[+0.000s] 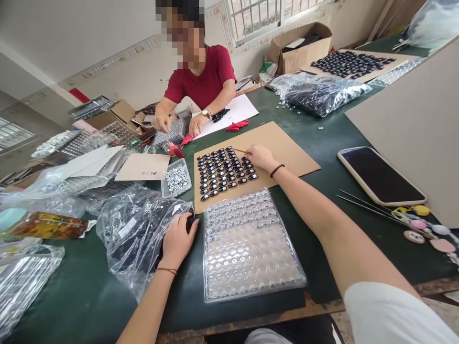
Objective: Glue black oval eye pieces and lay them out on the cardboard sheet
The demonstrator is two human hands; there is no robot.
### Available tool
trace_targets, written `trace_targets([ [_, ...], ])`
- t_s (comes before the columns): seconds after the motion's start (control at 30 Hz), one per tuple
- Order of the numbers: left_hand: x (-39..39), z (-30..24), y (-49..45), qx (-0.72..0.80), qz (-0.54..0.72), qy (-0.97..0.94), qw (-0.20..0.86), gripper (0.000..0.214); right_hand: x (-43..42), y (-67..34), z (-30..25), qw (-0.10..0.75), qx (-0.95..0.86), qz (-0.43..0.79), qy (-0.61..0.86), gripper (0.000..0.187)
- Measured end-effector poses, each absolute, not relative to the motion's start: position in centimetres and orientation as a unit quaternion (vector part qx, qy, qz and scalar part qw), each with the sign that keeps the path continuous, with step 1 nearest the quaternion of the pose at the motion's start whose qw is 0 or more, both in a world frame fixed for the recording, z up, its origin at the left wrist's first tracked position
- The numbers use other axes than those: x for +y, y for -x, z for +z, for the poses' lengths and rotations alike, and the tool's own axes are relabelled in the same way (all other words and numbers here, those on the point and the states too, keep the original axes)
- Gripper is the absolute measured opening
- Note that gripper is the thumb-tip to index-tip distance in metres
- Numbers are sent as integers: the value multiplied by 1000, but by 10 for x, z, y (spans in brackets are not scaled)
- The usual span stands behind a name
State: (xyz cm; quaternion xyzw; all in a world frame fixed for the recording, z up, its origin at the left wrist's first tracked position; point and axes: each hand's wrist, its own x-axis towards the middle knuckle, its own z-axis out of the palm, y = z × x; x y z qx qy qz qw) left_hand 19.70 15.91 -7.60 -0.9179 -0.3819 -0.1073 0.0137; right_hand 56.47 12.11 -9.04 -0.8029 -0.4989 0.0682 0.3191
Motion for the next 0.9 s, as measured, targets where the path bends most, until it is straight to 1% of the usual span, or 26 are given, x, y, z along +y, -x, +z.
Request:
trace_targets([
  [0.17,159,-78,-198,-368,-100,924,28,27,121,-557,-92,333,-509,43,792,26],
  [0.27,155,-79,-197,-368,-108,920,75,28,117,-556,-87,363,-491,15,791,28],
  [0.33,150,-79,-196,-384,-94,911,114,28,109,-554,-82,390,-469,-5,792,30],
  [0.4,145,-79,-196,-405,-80,901,132,28,98,-549,-75,418,-451,-18,788,30],
  [0.47,142,-79,-195,-426,-87,893,115,28,85,-535,-66,443,-447,-15,777,31],
  [0.53,143,-80,-193,-438,-115,889,72,26,70,-514,-57,460,-458,5,760,36],
  [0.6,146,-79,-190,-441,-144,885,35,24,55,-488,-47,492,-483,65,721,41],
  [0.67,151,-78,-185,-439,-166,883,17,25,39,-463,-39,538,-509,150,656,43],
  [0.73,158,-76,-181,-438,-193,878,3,26,23,-444,-35,566,-523,208,602,44],
  [0.8,164,-73,-177,-432,-229,872,-21,26,8,-433,-34,557,-534,215,598,48],
  [0.9,170,-71,-173,-425,-283,858,-58,27,-10,-431,-40,495,-546,180,652,56],
])
